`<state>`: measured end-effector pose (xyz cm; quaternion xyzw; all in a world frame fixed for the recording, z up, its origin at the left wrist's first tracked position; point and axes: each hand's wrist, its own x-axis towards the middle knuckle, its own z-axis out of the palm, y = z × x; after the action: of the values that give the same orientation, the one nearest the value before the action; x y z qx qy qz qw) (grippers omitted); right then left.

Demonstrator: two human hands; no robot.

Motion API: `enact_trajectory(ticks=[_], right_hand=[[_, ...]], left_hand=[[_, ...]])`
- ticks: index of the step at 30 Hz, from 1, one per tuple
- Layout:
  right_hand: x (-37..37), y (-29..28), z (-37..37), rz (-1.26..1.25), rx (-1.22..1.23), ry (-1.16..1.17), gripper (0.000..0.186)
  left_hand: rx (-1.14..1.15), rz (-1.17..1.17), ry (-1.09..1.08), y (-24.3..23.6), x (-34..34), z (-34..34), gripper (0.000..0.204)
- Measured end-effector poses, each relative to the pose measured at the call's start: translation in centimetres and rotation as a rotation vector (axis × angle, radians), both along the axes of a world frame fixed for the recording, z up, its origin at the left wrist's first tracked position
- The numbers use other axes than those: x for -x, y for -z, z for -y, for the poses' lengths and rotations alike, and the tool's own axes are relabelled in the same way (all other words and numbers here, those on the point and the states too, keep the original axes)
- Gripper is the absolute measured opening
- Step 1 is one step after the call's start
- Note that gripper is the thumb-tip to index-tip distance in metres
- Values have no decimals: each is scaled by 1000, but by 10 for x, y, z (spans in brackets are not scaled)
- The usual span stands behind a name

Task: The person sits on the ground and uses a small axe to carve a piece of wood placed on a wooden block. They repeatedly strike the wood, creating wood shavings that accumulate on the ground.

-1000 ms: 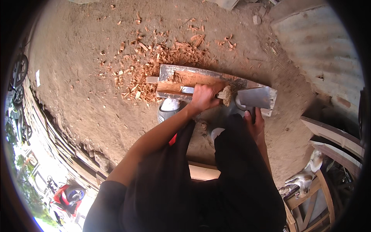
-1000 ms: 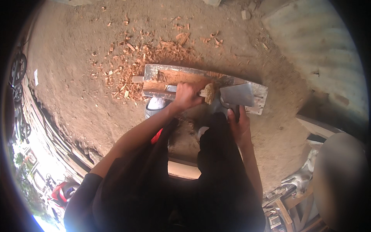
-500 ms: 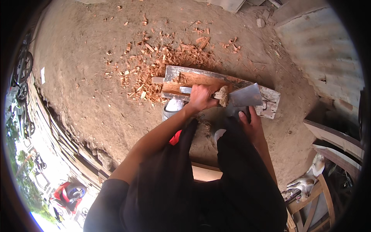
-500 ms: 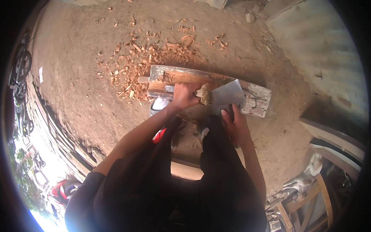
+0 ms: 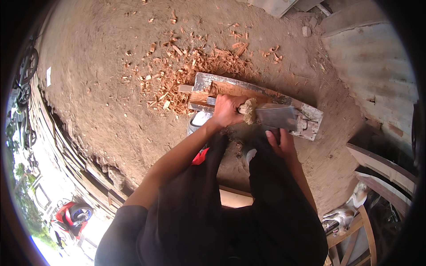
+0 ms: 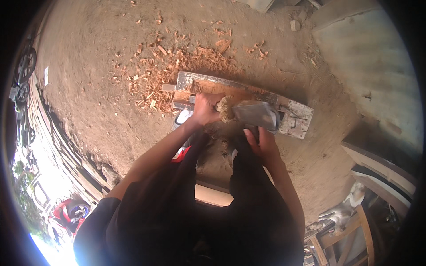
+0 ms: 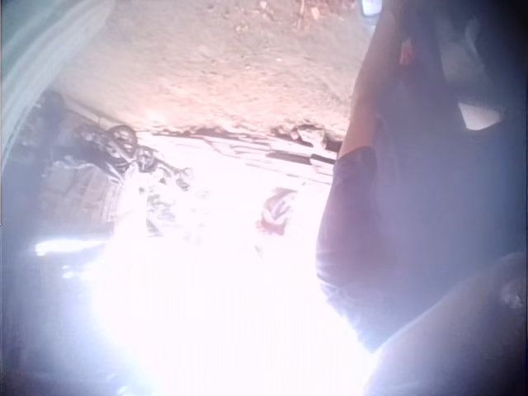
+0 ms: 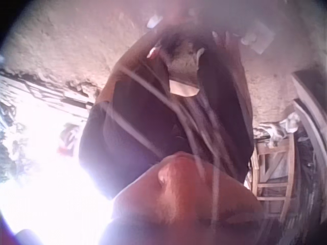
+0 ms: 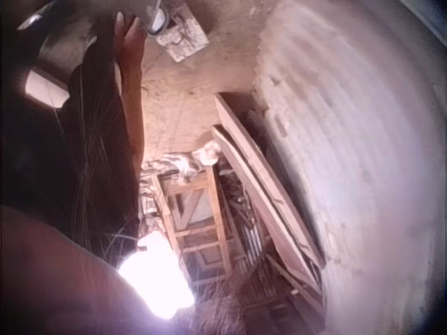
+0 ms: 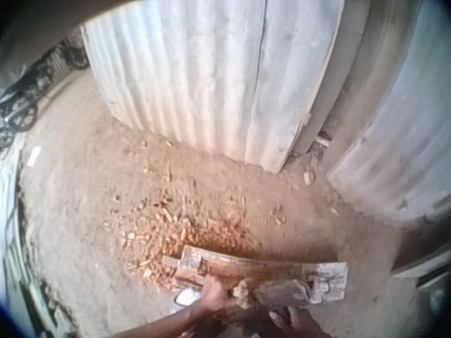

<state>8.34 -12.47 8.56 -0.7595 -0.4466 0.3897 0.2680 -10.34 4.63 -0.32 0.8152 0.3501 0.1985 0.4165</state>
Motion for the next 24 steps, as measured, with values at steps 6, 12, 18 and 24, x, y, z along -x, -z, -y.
enact_trajectory(ticks=[6,12,18,24], right_hand=[[5,2,5,-127,120,106,34],[5,-15,-22,-59,34,41,29],[-5,9,-6,104,80,-58,28],[5,10,0,53,-29,107,28]], left_hand=[[-1,64,-4,0,2,-3,30],[-34,-31,-4,8,-1,-4,31],[-7,-56,-11,5,-7,-2,45],[-44,-47,-91,9,-15,-1,25]])
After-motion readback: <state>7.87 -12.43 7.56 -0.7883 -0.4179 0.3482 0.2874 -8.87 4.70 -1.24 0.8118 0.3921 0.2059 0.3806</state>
